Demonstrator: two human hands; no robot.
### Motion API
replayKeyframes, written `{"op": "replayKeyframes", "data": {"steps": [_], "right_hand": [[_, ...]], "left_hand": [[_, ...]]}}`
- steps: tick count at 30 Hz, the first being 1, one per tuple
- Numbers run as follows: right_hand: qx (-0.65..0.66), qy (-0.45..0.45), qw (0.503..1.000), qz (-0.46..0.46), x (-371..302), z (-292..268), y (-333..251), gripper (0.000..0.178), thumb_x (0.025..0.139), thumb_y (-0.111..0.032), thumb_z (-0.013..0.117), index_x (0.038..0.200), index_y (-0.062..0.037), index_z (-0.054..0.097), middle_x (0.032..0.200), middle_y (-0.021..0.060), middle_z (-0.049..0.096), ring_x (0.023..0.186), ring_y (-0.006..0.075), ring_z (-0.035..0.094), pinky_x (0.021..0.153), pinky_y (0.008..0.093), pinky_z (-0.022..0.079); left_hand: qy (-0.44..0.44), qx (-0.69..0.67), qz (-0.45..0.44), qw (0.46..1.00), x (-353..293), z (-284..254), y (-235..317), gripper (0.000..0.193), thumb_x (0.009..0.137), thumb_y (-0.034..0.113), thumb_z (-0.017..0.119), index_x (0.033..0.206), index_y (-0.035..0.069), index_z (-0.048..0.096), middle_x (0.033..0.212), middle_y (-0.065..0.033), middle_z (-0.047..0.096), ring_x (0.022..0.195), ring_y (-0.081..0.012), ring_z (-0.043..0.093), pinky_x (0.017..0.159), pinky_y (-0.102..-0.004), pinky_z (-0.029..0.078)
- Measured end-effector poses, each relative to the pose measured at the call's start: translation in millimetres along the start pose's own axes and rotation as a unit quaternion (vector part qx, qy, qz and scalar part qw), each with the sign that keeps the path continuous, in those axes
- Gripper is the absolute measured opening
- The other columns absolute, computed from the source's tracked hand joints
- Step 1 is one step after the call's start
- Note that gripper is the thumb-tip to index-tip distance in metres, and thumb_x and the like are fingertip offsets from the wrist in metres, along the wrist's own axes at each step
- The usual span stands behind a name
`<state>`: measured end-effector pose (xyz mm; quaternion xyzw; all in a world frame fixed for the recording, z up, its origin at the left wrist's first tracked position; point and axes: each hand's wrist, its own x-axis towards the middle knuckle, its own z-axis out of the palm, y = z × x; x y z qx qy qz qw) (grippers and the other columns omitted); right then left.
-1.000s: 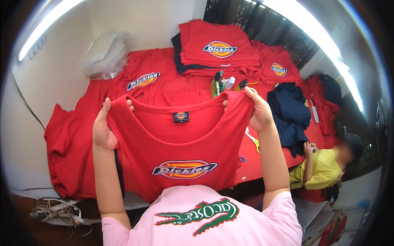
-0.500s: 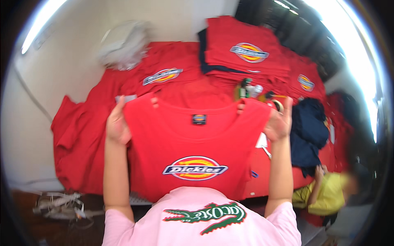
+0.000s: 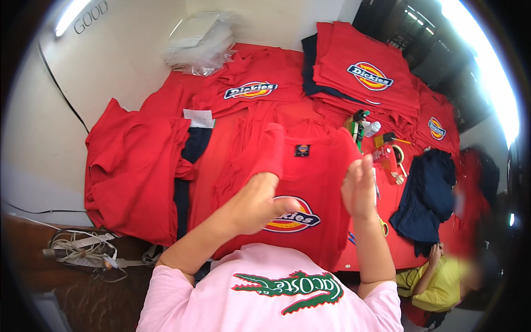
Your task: The person picks up, arranges, and folds several red garments on a table, occasionally using scissors to trim loose threads.
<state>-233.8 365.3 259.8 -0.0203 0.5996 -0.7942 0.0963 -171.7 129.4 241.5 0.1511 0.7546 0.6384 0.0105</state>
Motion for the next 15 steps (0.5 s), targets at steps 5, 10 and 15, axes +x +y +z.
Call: {"op": "replayKeyframes", "data": {"steps": [5,10,15], "right_hand": [[-0.097,-0.183,0.969,-0.136,-37.3,-28.5,63.0,0.093,0.102,-0.077,0.045,0.139,0.0083,0.045,0.128,0.0126,0.053,0.117,0.0211,0.051,0.1,0.0351,0.042],[-0.01,-0.236,0.963,-0.127,-69.7,20.1,58.4,0.123,0.093,-0.088,0.046,0.158,0.0153,0.025,0.159,0.0273,0.041,0.148,0.0341,0.043,0.12,0.0424,0.035],[-0.038,-0.269,0.951,-0.151,-86.2,11.8,72.5,0.102,0.098,-0.081,0.044,0.142,0.0109,0.043,0.141,0.0242,0.053,0.13,0.0349,0.054,0.108,0.0468,0.042]], "left_hand": [[-0.058,0.131,0.037,0.989,0.2,42.2,11.4,0.116,0.084,0.09,0.061,0.114,-0.022,0.05,0.095,-0.033,0.06,0.091,-0.0431,0.064,0.082,-0.0486,0.053],[-0.119,0.109,0.025,0.987,-16.0,60.8,25.0,0.126,0.085,0.087,0.064,0.134,-0.027,0.042,0.121,-0.042,0.061,0.118,-0.0521,0.064,0.098,-0.0521,0.055],[-0.1,0.079,0.072,0.989,-31.8,68.4,24.4,0.127,0.084,0.086,0.065,0.143,-0.024,0.038,0.132,-0.0425,0.057,0.128,-0.0529,0.059,0.106,-0.0522,0.051]]}}
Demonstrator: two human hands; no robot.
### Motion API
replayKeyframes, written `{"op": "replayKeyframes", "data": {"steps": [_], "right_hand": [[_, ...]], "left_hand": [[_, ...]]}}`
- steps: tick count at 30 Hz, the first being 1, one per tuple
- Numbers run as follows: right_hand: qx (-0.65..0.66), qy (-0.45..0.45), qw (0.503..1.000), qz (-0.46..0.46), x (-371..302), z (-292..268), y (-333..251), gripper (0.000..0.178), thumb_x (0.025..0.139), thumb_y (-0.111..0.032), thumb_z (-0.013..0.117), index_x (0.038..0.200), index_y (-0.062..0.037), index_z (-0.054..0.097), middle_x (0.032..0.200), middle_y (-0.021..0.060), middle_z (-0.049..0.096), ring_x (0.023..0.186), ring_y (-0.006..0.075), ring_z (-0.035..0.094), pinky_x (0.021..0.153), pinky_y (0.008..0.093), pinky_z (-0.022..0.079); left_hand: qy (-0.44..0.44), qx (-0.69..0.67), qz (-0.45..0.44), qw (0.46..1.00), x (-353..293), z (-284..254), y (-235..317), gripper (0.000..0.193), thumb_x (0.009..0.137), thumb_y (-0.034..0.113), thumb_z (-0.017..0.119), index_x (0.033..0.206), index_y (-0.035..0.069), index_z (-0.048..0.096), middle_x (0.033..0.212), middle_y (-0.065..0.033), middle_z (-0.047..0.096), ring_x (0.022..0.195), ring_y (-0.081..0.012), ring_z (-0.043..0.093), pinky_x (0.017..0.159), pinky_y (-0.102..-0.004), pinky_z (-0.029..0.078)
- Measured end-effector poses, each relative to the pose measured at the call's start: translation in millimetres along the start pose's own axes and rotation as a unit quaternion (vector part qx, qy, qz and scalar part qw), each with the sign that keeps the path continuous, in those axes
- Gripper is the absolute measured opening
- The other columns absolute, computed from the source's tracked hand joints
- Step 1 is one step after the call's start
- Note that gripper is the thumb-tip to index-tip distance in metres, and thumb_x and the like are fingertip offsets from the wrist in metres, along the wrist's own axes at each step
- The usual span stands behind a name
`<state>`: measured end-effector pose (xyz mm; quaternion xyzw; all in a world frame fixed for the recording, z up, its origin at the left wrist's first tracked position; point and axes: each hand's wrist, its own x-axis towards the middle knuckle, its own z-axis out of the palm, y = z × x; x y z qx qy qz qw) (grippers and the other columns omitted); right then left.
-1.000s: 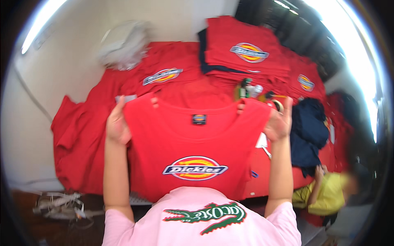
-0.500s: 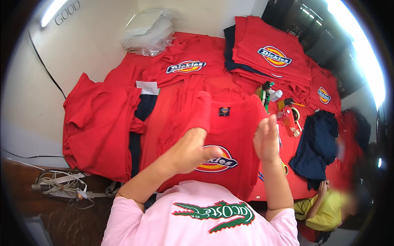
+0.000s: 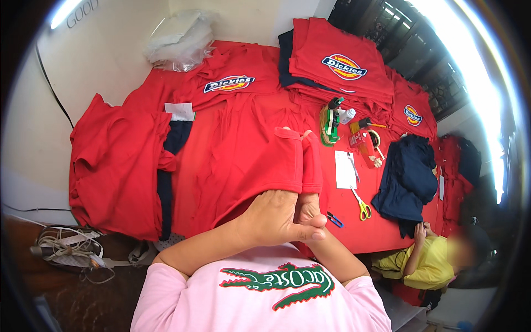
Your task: The person picks up, arranges, and folds several red garments on a table, occasionally using scissors to trim loose threads.
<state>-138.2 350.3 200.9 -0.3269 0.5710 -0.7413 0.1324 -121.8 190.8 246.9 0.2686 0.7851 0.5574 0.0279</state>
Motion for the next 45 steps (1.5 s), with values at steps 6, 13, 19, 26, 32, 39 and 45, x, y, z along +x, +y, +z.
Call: {"op": "replayKeyframes", "data": {"steps": [6,13,19,26,32,39,45], "right_hand": [[-0.201,-0.114,0.97,-0.075,-20.2,-34.3,28.2,0.083,0.107,-0.07,0.039,0.128,0.0073,0.06,0.125,0.023,0.065,0.116,0.0361,0.064,0.099,0.0496,0.049],[-0.283,0.006,0.932,-0.226,-29.9,-16.7,65.4,0.078,0.108,-0.065,0.043,0.134,0.0071,0.054,0.129,0.0232,0.058,0.118,0.0382,0.058,0.097,0.0496,0.044],[-0.11,0.064,0.986,-0.105,-0.1,16.3,16.2,0.089,0.103,-0.069,0.049,0.148,0.0073,0.039,0.148,0.0223,0.045,0.136,0.0362,0.046,0.111,0.0484,0.036],[-0.051,0.143,0.987,-0.043,36.4,20.2,-31.3,0.11,0.098,-0.074,0.055,0.164,0.0075,0.021,0.171,0.0213,0.03,0.157,0.0339,0.033,0.128,0.047,0.027],[0.019,0.227,0.974,0.021,82.9,-79.7,-46.1,0.064,0.115,-0.036,0.037,0.152,0.0152,0.045,0.153,0.0286,0.056,0.144,0.0396,0.055,0.125,0.049,0.039],[0.351,0.139,0.901,0.213,101.8,-261.8,35.5,0.062,0.115,-0.035,0.036,0.144,0.0183,0.05,0.143,0.0324,0.063,0.134,0.0417,0.063,0.119,0.0503,0.047],[0.373,0.246,0.836,0.32,125.6,-291.5,137.8,0.064,0.111,-0.038,0.046,0.138,0.0193,0.055,0.136,0.0349,0.066,0.128,0.044,0.066,0.115,0.0503,0.05]], "left_hand": [[0.07,0.05,0.086,0.993,-7.9,12.1,-14.1,0.124,0.083,0.085,0.067,0.144,-0.02,0.04,0.135,-0.041,0.057,0.129,-0.0518,0.058,0.107,-0.0509,0.05],[0.029,0.027,0.049,0.998,-11.5,8.7,-9.4,0.123,0.083,0.085,0.067,0.143,-0.019,0.042,0.134,-0.0401,0.057,0.126,-0.0511,0.06,0.105,-0.0505,0.051],[0.042,0.069,0.086,0.993,-9.8,16.8,-16.9,0.127,0.083,0.084,0.067,0.149,-0.02,0.036,0.147,-0.0412,0.048,0.136,-0.0513,0.052,0.111,-0.0505,0.047],[0.024,-0.095,0.04,0.994,4.4,1.8,-23.3,0.136,0.084,0.088,0.062,0.162,-0.016,0.019,0.169,-0.0327,0.027,0.155,-0.0421,0.036,0.125,-0.0459,0.034],[0.209,-0.401,0.033,0.891,18.8,-123.2,-65.0,0.116,0.101,0.085,0.02,0.15,-0.017,0.048,0.157,-0.0292,0.052,0.146,-0.0359,0.053,0.127,-0.0462,0.034],[0.142,-0.576,-0.05,0.804,37.7,-200.3,-177.7,0.121,0.099,0.088,0.024,0.149,-0.02,0.045,0.16,-0.036,0.044,0.153,-0.0436,0.043,0.13,-0.0504,0.029],[0.189,-0.576,-0.154,0.78,64.0,-188.4,-306.3,0.12,0.099,0.088,0.027,0.143,-0.021,0.053,0.15,-0.0357,0.056,0.141,-0.0447,0.056,0.125,-0.0488,0.038]]}}
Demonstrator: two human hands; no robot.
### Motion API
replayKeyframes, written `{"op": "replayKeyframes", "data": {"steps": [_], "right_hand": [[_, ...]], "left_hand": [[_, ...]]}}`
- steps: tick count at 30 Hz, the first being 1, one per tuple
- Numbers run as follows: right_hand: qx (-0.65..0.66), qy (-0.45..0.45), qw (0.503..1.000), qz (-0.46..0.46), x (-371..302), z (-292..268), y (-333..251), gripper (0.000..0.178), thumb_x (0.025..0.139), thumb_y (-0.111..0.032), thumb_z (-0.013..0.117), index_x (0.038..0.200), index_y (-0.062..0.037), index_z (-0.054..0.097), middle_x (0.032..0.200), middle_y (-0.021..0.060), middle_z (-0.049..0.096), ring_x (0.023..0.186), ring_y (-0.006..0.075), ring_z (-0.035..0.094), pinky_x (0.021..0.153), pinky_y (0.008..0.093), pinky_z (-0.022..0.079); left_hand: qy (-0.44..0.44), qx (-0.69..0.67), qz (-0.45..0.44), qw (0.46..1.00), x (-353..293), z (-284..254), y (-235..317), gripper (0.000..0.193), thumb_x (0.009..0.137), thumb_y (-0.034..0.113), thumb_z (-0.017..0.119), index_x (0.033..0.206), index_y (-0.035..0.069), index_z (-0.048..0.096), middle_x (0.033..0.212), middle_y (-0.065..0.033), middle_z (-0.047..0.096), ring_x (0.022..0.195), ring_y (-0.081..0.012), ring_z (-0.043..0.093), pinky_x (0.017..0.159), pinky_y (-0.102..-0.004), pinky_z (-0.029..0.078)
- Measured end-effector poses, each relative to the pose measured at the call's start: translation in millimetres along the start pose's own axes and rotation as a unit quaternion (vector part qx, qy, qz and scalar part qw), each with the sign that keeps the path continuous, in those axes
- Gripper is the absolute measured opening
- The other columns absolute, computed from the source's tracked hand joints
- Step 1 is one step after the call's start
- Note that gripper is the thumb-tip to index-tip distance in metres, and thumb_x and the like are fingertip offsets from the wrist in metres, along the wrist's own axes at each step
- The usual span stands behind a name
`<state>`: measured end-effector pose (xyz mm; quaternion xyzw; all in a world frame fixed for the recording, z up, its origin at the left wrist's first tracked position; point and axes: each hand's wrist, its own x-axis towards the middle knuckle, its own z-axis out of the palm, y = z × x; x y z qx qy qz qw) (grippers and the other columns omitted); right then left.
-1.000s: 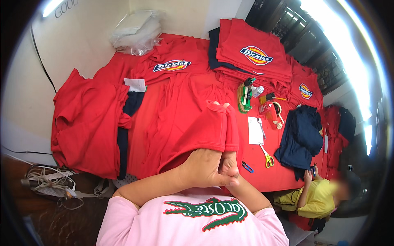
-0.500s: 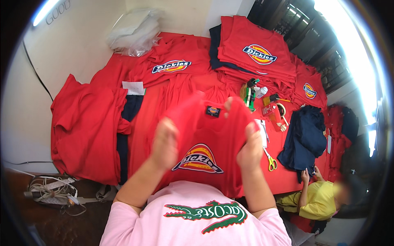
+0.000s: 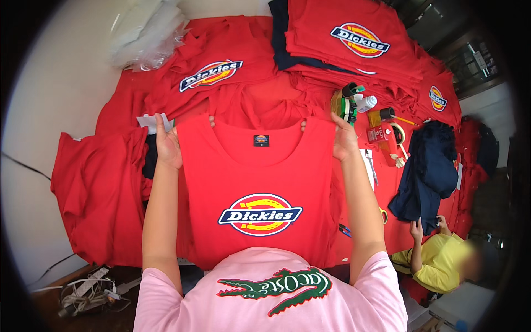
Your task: The person picks up, arranges, and folds several red garments on a table, occasionally using scissors to trim loose threads.
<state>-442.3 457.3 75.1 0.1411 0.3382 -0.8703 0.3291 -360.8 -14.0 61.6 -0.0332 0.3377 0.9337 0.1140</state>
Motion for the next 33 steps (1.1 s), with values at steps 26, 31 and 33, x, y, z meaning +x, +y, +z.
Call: {"op": "replayKeyframes", "data": {"steps": [26,31,33], "right_hand": [[-0.768,0.326,0.527,-0.165,-314.4,-121.7,183.8,0.055,0.083,-0.005,0.082,0.135,-0.0092,0.068,0.137,0.0167,0.059,0.129,0.0383,0.058,0.108,0.0469,0.049],[-0.786,0.354,0.418,-0.286,-303.3,-143.8,216.7,0.026,0.094,-0.006,0.072,0.12,-0.0045,0.072,0.11,0.0148,0.066,0.105,0.0359,0.064,0.09,0.0455,0.054],[-0.803,0.359,0.392,-0.27,-302.7,-159.6,214.6,0.021,0.095,-0.004,0.07,0.116,-0.0014,0.071,0.109,0.0155,0.065,0.104,0.0371,0.064,0.088,0.046,0.054]], "left_hand": [[0.278,0.275,-0.057,0.919,-180.5,-25.3,-65.6,0.045,0.102,0.021,0.072,0.14,0.0,0.06,0.13,-0.0131,0.072,0.117,-0.0216,0.07,0.102,-0.0349,0.054],[0.232,0.398,0.012,0.888,-161.2,-65.7,-105.4,0.046,0.089,0.002,0.083,0.132,0.0,0.066,0.107,-0.0046,0.071,0.1,-0.0107,0.067,0.09,-0.0282,0.055],[0.272,0.457,0.075,0.843,-140.9,-66.1,-98.3,0.049,0.087,0.004,0.086,0.131,0.0,0.066,0.106,-0.0063,0.069,0.098,-0.0148,0.067,0.09,-0.032,0.056]]}}
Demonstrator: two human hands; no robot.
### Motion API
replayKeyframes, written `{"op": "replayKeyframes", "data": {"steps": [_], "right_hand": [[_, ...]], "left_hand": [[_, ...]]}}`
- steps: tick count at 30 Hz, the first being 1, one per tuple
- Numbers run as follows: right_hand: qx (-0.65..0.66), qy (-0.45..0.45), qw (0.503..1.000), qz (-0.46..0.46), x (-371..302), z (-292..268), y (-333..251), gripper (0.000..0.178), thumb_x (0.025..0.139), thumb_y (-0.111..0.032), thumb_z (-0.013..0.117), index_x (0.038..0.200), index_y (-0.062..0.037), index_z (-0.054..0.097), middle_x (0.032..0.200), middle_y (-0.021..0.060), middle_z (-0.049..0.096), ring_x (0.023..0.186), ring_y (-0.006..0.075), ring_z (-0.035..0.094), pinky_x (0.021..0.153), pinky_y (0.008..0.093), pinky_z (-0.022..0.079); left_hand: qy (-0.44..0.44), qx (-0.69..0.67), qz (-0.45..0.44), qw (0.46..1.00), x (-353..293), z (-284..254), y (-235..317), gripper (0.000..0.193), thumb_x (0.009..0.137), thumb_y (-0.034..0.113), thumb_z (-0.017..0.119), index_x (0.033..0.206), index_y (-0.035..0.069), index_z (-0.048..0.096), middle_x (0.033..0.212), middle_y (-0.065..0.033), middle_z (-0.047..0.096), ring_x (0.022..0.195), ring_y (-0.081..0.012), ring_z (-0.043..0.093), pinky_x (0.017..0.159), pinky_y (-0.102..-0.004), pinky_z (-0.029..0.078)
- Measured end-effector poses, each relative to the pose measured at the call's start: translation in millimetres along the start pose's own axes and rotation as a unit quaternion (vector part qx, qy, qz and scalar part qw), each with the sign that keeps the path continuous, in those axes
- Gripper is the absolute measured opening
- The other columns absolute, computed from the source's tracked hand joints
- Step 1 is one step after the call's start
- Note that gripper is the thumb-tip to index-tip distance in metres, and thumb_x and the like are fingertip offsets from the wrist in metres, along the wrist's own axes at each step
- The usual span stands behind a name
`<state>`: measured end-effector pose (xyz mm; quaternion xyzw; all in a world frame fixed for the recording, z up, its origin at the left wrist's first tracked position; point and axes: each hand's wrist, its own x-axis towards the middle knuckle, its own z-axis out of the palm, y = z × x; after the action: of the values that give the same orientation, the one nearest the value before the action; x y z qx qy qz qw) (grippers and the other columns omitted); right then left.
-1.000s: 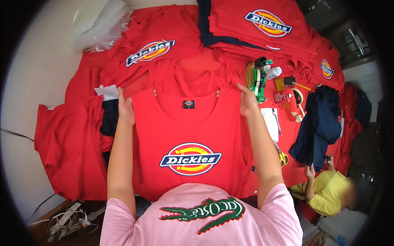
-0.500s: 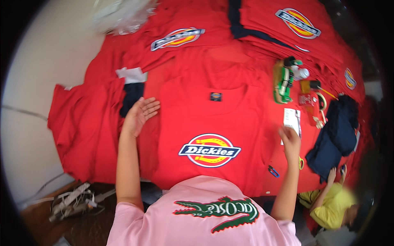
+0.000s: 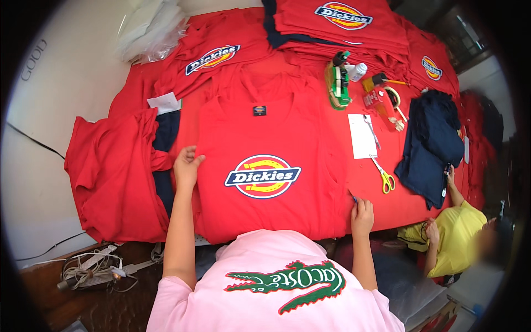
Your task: The person picks up, arranges, and folds several red garments on a table, occasionally using scissors to trim loose threads.
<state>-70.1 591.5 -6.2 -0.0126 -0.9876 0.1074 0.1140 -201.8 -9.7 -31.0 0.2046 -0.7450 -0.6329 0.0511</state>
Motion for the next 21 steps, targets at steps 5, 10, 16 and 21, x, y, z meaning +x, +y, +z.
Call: {"op": "replayKeyframes", "data": {"steps": [5,10,16,21], "right_hand": [[0.257,0.031,0.95,0.172,0.1,10.2,13.7,0.017,0.098,0.003,0.057,0.111,-0.0005,0.067,0.103,0.0112,0.065,0.087,0.0244,0.068,0.078,0.0391,0.056],[0.611,0.028,0.729,0.307,30.0,0.0,-8.6,0.022,0.097,0.004,0.048,0.113,-0.0038,0.06,0.092,0.0062,0.062,0.08,0.0149,0.064,0.072,0.0308,0.054],[0.701,-0.1,0.665,0.235,93.6,-36.7,-58.3,0.017,0.098,0.0,0.055,0.113,-0.0061,0.06,0.088,0.0015,0.062,0.078,0.01,0.058,0.069,0.0254,0.047],[0.601,-0.111,0.774,0.165,140.7,-71.6,-105.9,0.013,0.1,-0.007,0.074,0.109,-0.0027,0.067,0.086,-0.0058,0.059,0.076,0.0021,0.05,0.066,0.0207,0.041]], "left_hand": [[0.057,0.173,0.177,0.967,2.5,90.7,88.5,0.052,0.089,0.014,0.085,0.136,0.006,0.066,0.132,-0.0116,0.066,0.117,-0.0245,0.067,0.098,-0.0385,0.055],[-0.164,-0.085,0.079,0.98,21.2,218.5,118.0,0.039,0.1,0.017,0.076,0.132,-0.005,0.068,0.129,-0.0142,0.074,0.121,-0.0209,0.068,0.105,-0.0326,0.053],[-0.18,-0.149,-0.169,0.957,48.7,310.7,139.8,0.041,0.105,0.019,0.07,0.139,-0.003,0.064,0.131,-0.0093,0.072,0.123,-0.0153,0.065,0.109,-0.0285,0.047],[-0.2,-0.234,0.0,0.951,20.9,317.9,136.2,0.035,0.105,0.013,0.069,0.136,-0.002,0.065,0.115,-0.0036,0.073,0.108,-0.0103,0.067,0.098,-0.0252,0.05]]}}
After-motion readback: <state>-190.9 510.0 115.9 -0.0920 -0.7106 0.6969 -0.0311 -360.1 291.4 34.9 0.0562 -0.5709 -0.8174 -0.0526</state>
